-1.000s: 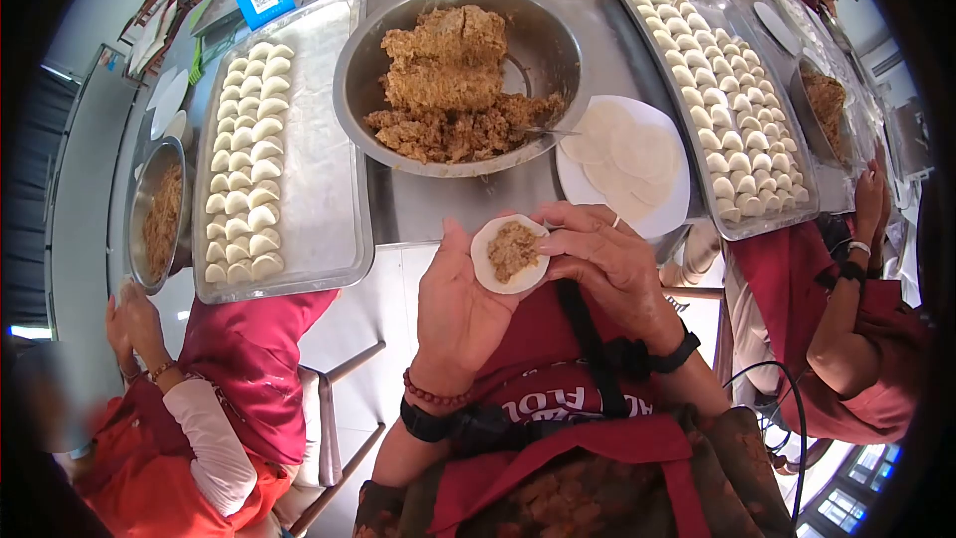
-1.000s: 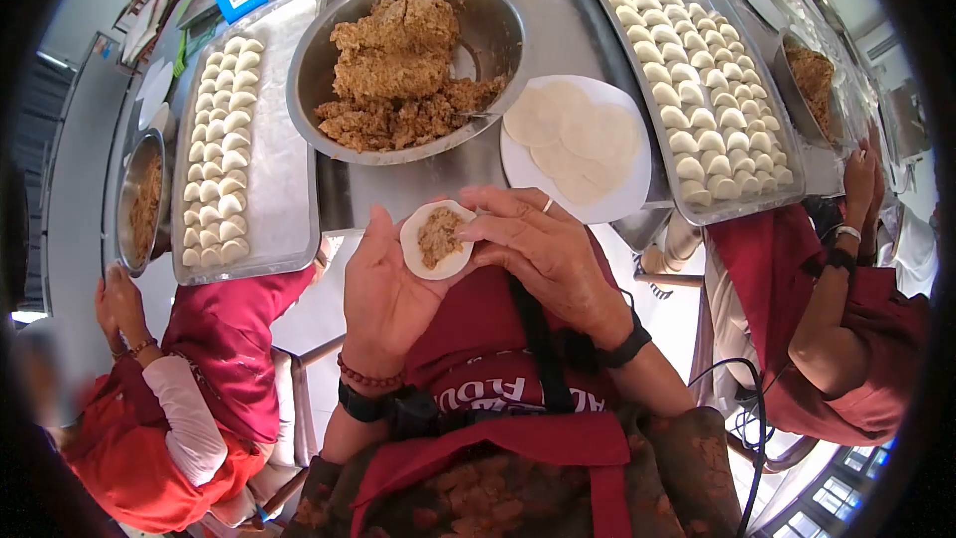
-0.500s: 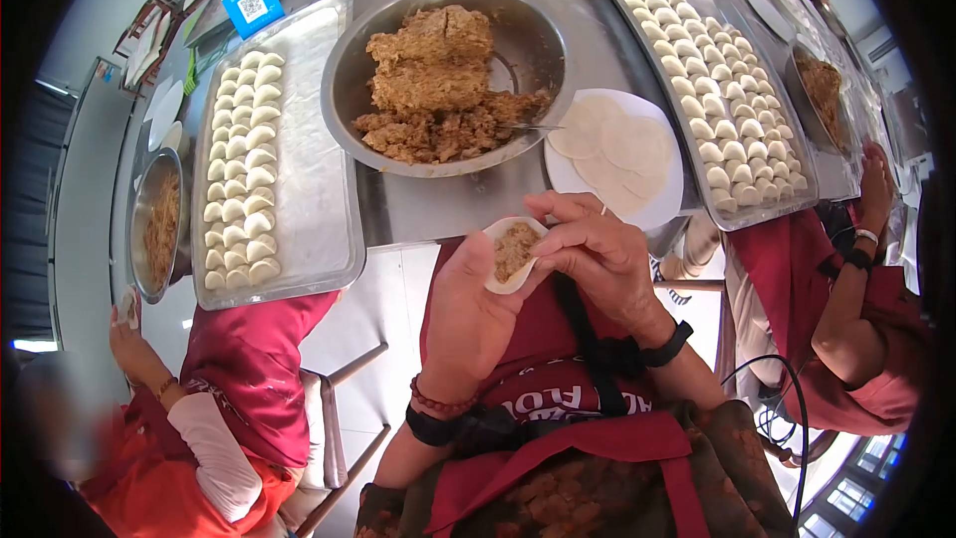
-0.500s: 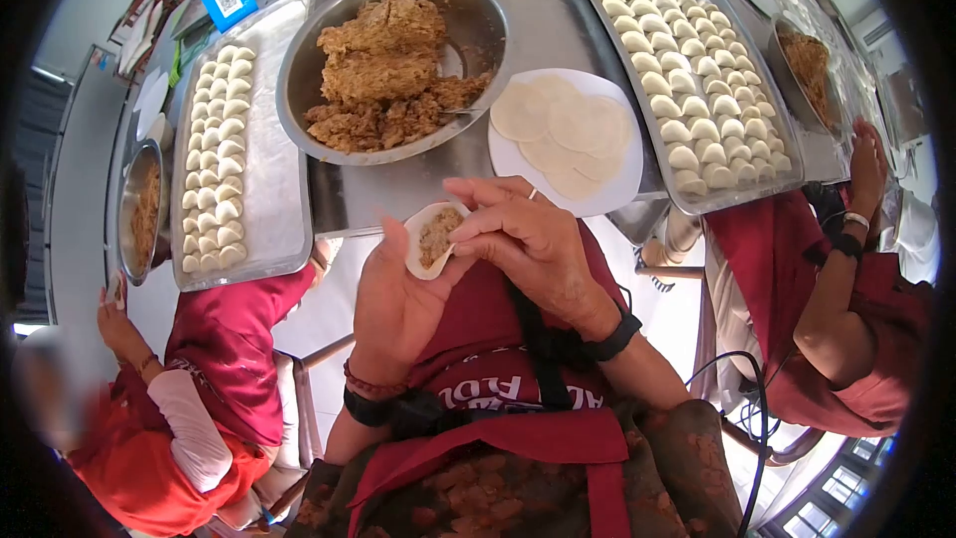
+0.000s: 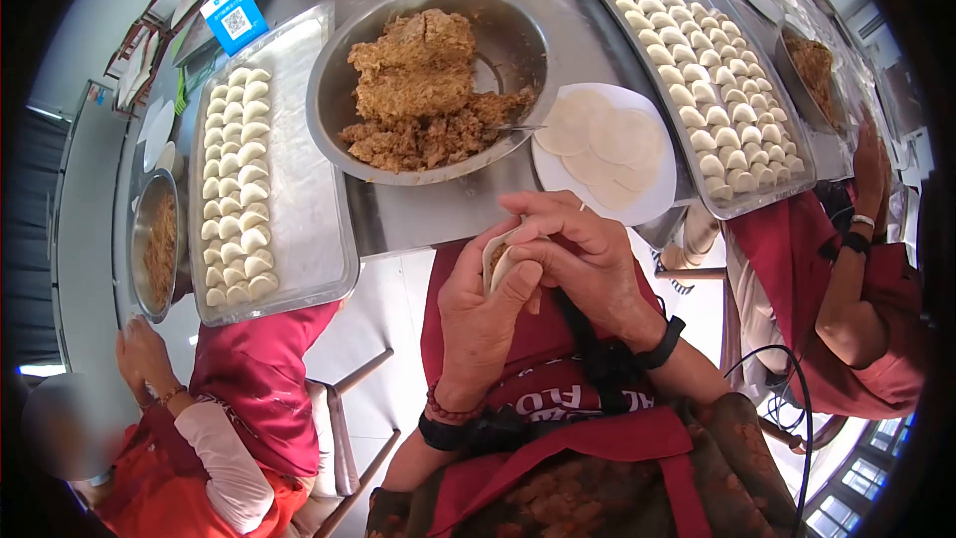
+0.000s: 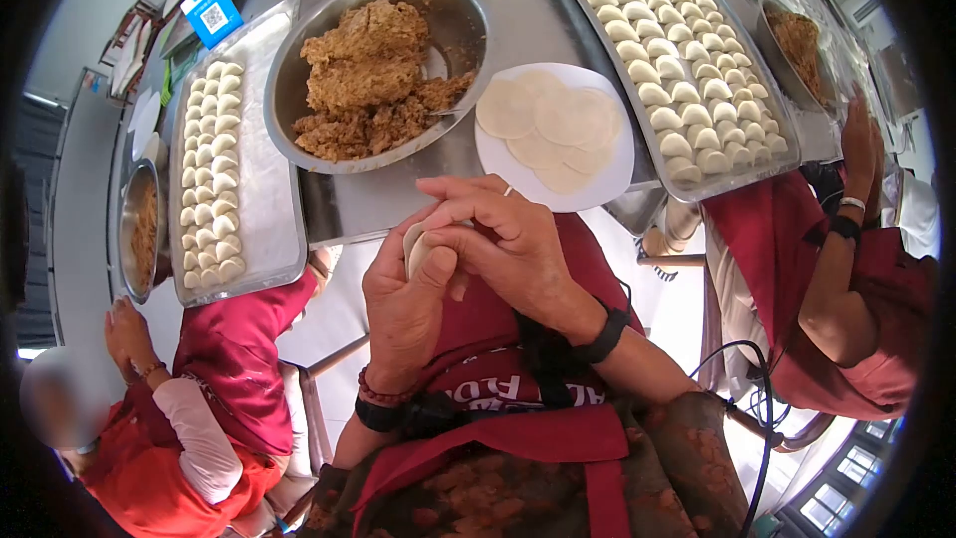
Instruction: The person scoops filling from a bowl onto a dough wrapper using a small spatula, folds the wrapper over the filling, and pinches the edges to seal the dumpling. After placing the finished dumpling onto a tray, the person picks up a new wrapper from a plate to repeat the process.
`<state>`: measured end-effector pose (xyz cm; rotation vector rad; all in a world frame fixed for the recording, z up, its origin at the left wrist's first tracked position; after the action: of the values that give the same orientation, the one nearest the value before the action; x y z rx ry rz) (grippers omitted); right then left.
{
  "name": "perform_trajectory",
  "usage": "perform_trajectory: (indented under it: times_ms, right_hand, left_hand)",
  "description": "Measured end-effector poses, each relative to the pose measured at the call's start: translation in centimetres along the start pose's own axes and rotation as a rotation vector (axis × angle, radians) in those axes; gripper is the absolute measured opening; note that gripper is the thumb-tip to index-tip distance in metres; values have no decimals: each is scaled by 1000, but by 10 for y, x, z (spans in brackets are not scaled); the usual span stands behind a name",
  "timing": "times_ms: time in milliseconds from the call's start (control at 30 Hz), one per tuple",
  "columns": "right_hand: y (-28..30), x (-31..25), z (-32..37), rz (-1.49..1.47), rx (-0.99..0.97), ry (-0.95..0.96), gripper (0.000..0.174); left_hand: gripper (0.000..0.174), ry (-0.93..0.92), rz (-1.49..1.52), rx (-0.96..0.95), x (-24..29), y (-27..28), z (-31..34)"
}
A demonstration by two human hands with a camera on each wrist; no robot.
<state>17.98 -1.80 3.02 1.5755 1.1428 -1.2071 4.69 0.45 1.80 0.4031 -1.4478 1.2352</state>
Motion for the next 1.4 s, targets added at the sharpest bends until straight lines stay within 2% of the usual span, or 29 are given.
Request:
perform_trajectory:
  times_ms: [133, 267, 333, 433, 533, 633, 933, 1133, 1400]
  right_hand:
    - [-6, 0, -1, -55, 19, -39, 13]
    - [-7, -3, 2, -139, 35, -63, 24]
    - [-10, -5, 7, -337, 109, -133, 30]
    - [-11, -1, 10, -426, 99, -318, 38]
    - [-15, 4, 11, -668, -76, -449, 38]
    - [-20, 9, 16, -771, -45, -462, 36]
    - [-16, 5, 17, -572, 68, -385, 27]
    - [-16, 8, 16, -688, 112, -362, 23]
    - [-14, 10, 7, -657, 79, -297, 15]
  left_hand:
    - [40, -62, 11, 26, 0, 2, 0]
    - [37, -120, 54, 34, 2, 2, 2]
    - [42, -135, 116, 42, 4, 5, 3]
    - [43, -215, 161, 53, 3, 10, 3]
    - [43, -268, 191, 37, 2, 10, 1]
    - [44, -276, 201, 34, 3, 9, 2]
    - [45, -264, 137, 57, 1, 5, 4]
    - [45, -254, 156, 36, 0, 2, 2]
    - [50, -207, 110, 60, -2, 3, -2]
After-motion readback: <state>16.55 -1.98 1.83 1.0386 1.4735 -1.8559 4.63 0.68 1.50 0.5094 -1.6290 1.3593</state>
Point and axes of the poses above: each hand's wrist, its own z-axis away from the middle knuckle, its own y-axis out of the back of the hand, x = y × z, the point moved 4 cm from there along -z, towards the middle knuckle, and after that the axes turned 1 degree about -x, right-handed, at the moved point
